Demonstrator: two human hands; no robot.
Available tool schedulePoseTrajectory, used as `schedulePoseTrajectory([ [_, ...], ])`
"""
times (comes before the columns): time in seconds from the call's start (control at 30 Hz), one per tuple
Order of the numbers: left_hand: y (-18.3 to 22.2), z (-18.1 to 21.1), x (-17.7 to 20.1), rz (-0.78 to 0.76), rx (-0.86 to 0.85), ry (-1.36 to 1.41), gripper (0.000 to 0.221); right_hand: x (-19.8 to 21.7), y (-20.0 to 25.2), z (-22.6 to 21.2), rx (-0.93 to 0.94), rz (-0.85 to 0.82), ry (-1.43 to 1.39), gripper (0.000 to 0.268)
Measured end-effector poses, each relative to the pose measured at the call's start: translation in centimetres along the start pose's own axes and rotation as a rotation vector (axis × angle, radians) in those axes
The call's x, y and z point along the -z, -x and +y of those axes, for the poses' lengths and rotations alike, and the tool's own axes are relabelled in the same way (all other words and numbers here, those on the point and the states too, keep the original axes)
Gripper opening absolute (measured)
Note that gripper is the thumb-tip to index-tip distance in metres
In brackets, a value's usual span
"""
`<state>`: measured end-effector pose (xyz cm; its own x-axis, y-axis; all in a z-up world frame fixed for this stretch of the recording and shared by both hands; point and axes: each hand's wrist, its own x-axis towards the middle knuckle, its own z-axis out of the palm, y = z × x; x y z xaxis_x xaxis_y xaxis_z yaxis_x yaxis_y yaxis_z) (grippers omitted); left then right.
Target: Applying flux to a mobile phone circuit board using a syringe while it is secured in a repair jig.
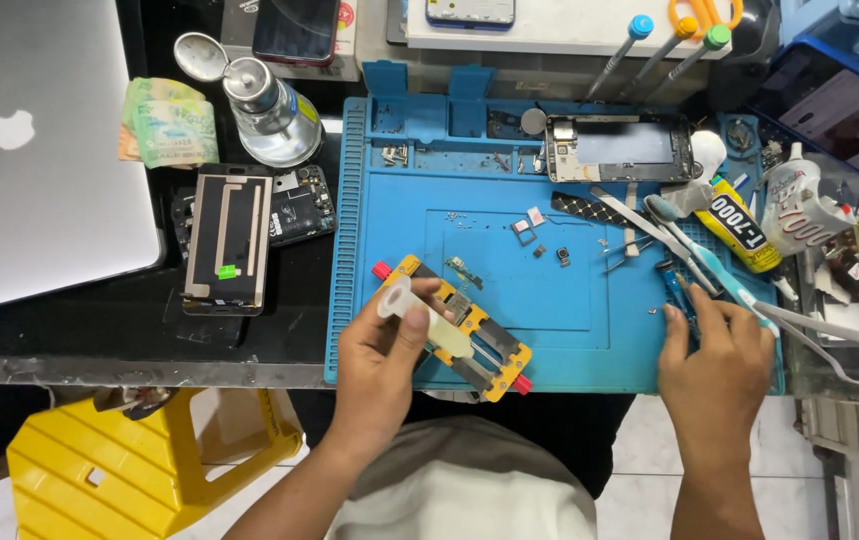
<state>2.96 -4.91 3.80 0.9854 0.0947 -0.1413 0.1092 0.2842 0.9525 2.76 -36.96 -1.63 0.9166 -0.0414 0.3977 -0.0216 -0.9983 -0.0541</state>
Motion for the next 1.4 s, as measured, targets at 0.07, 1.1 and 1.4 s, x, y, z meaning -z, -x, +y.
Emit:
schedulePoseTrajectory([
  [0.07,-0.7,0.3,0.1,0.022,0.069,0.047,0.042,-0.5,0.1,0.5,0.030,0.011,-0.002,0.029],
  [1.1,-5.9,1.1,2.2,0.196,0.187,0.456,0.047,1.3,-0.5,2.2,-0.123,-0.221,-0.195,0.025],
  [1.4,-6.1,1.2,2.5,0.200,0.185,0.450,0.050,3.9,-2.8,2.0,-0.428,-0.281,-0.661,0.026],
])
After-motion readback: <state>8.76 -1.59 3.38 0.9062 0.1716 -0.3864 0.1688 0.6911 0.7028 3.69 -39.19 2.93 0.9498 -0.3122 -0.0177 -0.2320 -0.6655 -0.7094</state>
